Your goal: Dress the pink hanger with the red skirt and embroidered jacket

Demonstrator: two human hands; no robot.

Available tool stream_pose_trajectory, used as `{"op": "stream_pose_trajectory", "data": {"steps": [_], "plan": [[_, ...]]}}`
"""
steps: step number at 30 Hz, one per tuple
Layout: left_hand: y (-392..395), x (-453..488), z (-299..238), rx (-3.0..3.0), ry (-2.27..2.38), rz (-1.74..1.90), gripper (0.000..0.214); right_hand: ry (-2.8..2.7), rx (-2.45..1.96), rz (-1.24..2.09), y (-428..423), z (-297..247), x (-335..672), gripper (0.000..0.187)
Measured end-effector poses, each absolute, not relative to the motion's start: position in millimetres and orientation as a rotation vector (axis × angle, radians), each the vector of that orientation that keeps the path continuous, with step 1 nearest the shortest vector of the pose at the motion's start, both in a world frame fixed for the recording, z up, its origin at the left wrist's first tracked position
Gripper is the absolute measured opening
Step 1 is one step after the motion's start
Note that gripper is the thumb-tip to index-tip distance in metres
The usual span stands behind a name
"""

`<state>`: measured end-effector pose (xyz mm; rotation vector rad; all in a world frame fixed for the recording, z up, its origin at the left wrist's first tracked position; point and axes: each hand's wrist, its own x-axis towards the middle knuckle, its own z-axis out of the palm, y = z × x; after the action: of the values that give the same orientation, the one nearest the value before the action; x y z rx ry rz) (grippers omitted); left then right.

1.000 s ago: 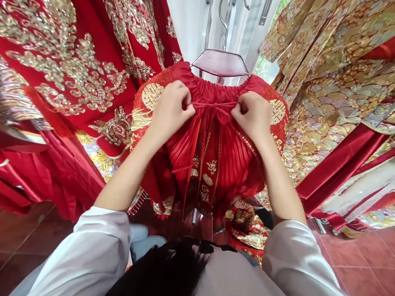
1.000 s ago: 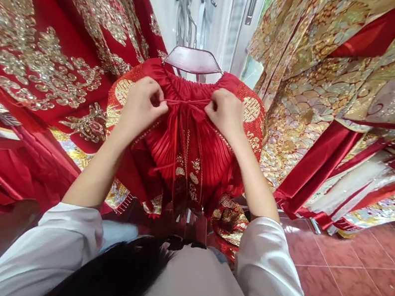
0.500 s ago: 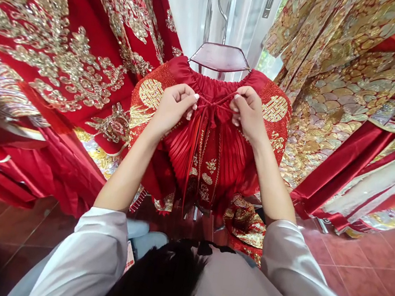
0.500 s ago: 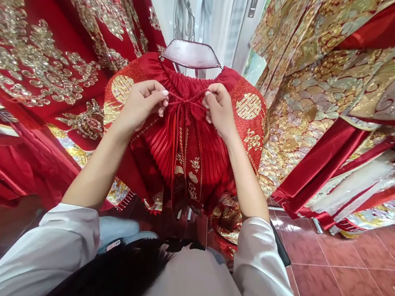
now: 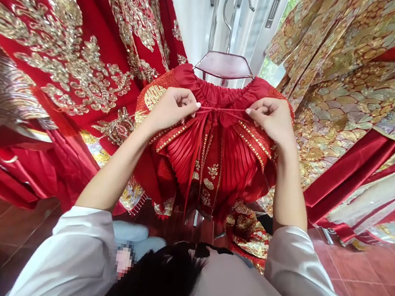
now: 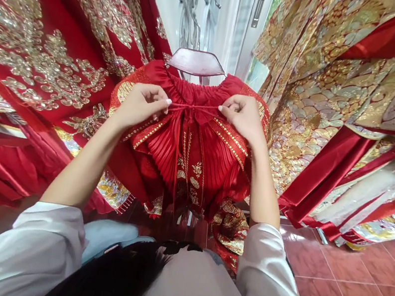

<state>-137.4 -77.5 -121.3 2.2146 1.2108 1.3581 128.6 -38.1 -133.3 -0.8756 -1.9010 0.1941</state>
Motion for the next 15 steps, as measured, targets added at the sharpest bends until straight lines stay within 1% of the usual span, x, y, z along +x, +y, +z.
{"op": "stream_pose_trajectory", "data": {"steps": [2,3,4,6,8,10,12,15], "plan": [[-73.5,-145.1,-105.7,2.377,1.274,1.432,0.014,-1.833,-0.900,-0.032,-43.7,-128.4,137.9,0.027],[-69.8,-149.9,-96.8,2.466,1.311,1.463,0.015,-1.797,-0.923,-0.149,-45.9,-126.1,142.0,0.029],[-64.8,-155.2,-88.2,2.550,1.349,1.456,0.021,-1.773,-0.954,-0.253,-47.1,-124.1,146.2,0.033],[-51.9,-166.1,-75.1,2.645,1.423,1.296,0.035,-1.789,-1.023,-0.374,-45.9,-122.0,154.9,0.042],[-38.1,-174.7,-70.6,2.599,1.462,1.081,0.039,-1.872,-1.053,-0.349,-39.5,-122.2,164.4,0.046],[-28.0,-179.0,-74.3,2.510,1.458,1.017,0.050,-1.950,-1.031,-0.231,-29.0,-123.1,174.5,0.045],[-23.4,-179.3,-82.5,2.450,1.480,1.167,0.062,-1.968,-0.990,-0.097,-16.1,-122.9,184.1,0.049],[-24.5,-176.8,-97.8,2.281,1.605,1.562,0.069,-1.940,-0.939,0.105,2.5,-122.3,195.3,0.061]]}}
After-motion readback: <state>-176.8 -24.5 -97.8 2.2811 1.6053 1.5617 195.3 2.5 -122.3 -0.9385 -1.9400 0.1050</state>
